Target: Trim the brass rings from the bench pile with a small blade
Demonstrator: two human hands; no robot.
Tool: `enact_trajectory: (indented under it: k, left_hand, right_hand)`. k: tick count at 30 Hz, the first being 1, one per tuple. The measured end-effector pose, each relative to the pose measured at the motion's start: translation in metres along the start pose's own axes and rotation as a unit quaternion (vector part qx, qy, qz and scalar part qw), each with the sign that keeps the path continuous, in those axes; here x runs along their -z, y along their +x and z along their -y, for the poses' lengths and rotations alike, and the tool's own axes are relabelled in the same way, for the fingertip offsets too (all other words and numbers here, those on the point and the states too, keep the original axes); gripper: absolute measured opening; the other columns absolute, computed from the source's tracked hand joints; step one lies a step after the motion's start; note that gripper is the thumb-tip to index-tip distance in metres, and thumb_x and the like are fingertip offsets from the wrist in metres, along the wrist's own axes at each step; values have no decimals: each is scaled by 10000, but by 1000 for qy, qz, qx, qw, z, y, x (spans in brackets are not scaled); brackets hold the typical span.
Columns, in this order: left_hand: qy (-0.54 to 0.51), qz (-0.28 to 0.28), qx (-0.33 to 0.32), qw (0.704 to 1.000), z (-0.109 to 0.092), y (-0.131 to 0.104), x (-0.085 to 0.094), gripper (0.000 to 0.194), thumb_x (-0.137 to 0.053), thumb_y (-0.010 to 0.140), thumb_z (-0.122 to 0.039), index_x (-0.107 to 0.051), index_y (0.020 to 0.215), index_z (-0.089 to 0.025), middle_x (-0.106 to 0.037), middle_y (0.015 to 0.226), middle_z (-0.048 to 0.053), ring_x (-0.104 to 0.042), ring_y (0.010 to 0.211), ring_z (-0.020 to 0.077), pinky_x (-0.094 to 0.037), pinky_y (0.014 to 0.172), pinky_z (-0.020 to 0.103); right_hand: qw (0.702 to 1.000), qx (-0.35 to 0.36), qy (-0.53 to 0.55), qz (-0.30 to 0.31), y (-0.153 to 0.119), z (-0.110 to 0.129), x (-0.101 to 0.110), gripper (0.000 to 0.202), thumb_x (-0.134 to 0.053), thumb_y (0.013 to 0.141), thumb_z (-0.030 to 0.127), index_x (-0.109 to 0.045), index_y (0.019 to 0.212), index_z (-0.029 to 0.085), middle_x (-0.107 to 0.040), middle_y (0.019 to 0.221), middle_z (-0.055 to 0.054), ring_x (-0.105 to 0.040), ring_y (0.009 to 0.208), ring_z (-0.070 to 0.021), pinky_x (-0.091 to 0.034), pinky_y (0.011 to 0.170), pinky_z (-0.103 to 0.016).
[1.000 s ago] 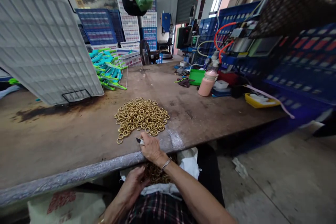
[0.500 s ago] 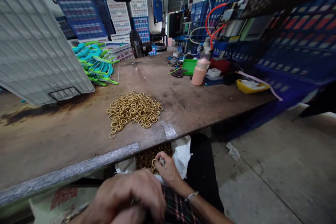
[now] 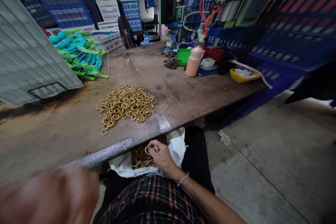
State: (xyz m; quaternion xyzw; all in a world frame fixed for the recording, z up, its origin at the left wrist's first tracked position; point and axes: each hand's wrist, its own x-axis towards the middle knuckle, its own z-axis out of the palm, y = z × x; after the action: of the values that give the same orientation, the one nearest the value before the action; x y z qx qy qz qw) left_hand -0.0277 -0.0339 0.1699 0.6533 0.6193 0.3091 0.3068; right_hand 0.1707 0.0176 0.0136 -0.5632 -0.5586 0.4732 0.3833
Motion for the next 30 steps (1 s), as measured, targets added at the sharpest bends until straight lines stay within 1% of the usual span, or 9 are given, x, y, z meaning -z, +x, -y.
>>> enact_trajectory:
  k: [3, 6, 8, 11, 14, 17, 23, 27, 30]
  left_hand:
    - [-198, 5, 52, 979, 6, 30, -26, 255, -480, 814, -348, -633, 904, -165, -588, 634, 30, -547, 543, 153, -474, 490, 284]
    - [-380, 30, 191, 905, 29, 45, -63, 344, -582, 734, -418, -559, 942, -145, -579, 697, 21, -521, 525, 105, -394, 421, 191]
    - [-387, 45, 241, 889, 45, 46, -82, 388, -596, 698, -473, -550, 903, -147, -541, 664, -7, -461, 466, 76, -334, 381, 172]
    - [-406, 90, 233, 879, 57, 43, -96, 356, -570, 713, -492, -549, 795, -147, -493, 613, -29, -406, 443, 64, -300, 383, 175]
    - [-385, 74, 204, 897, 57, 43, -96, 326, -543, 741, -477, -519, 678, -157, -434, 516, -53, -355, 424, 67, -287, 404, 188]
    - [-305, 3, 155, 940, 57, 46, -92, 297, -545, 751, -435, -526, 627, -165, -425, 494, -51, -367, 455, 86, -315, 457, 207]
    - [-164, -107, 16, 980, 70, 47, -84, 177, -566, 759, -325, -642, 674, -190, -553, 643, 7, -485, 645, 148, -383, 649, 249]
    - [-174, -87, 13, 981, 75, 46, -81, 164, -562, 764, -317, -648, 698, -194, -584, 640, 8, -502, 624, 146, -390, 636, 249]
    - [-239, -49, 72, 967, 72, 46, -80, 209, -545, 771, -368, -605, 693, -184, -516, 545, -26, -448, 517, 114, -368, 529, 227]
  right_hand:
    - [1000, 26, 5, 10, 4, 15, 3, 174, -479, 754, 275, -609, 782, 164, -478, 576, 42, -421, 550, -92, -357, 540, -203]
    - [998, 57, 0, 36, 5, 28, 3, 204, -471, 781, 285, -628, 823, 162, -561, 643, 18, -488, 603, -105, -398, 597, -217]
    - [995, 87, -3, 54, 5, 33, 1, 211, -455, 801, 272, -629, 850, 164, -606, 710, 1, -530, 658, -116, -419, 646, -227]
    - [988, 133, -17, 81, 7, 39, -3, 206, -435, 817, 249, -621, 852, 170, -623, 745, -7, -547, 679, -118, -423, 659, -224]
    - [987, 138, -38, 78, 12, 45, -8, 182, -448, 804, 231, -599, 882, 165, -599, 731, 2, -520, 646, -106, -409, 633, -213]
    - [992, 98, -37, 73, 19, 52, -13, 166, -468, 790, 229, -570, 902, 162, -564, 728, 16, -482, 637, -97, -387, 613, -203]
    - [987, 29, 39, 153, 29, 56, -26, 246, -417, 849, 361, -504, 722, 169, -441, 552, 59, -386, 517, -76, -327, 514, -186]
    - [985, 10, 56, 165, 34, 56, -32, 271, -418, 845, 378, -472, 683, 169, -425, 549, 60, -364, 501, -72, -312, 498, -190]
    - [987, 27, 44, 154, 37, 57, -34, 239, -444, 828, 347, -469, 673, 166, -393, 564, 64, -346, 518, -69, -303, 500, -186]
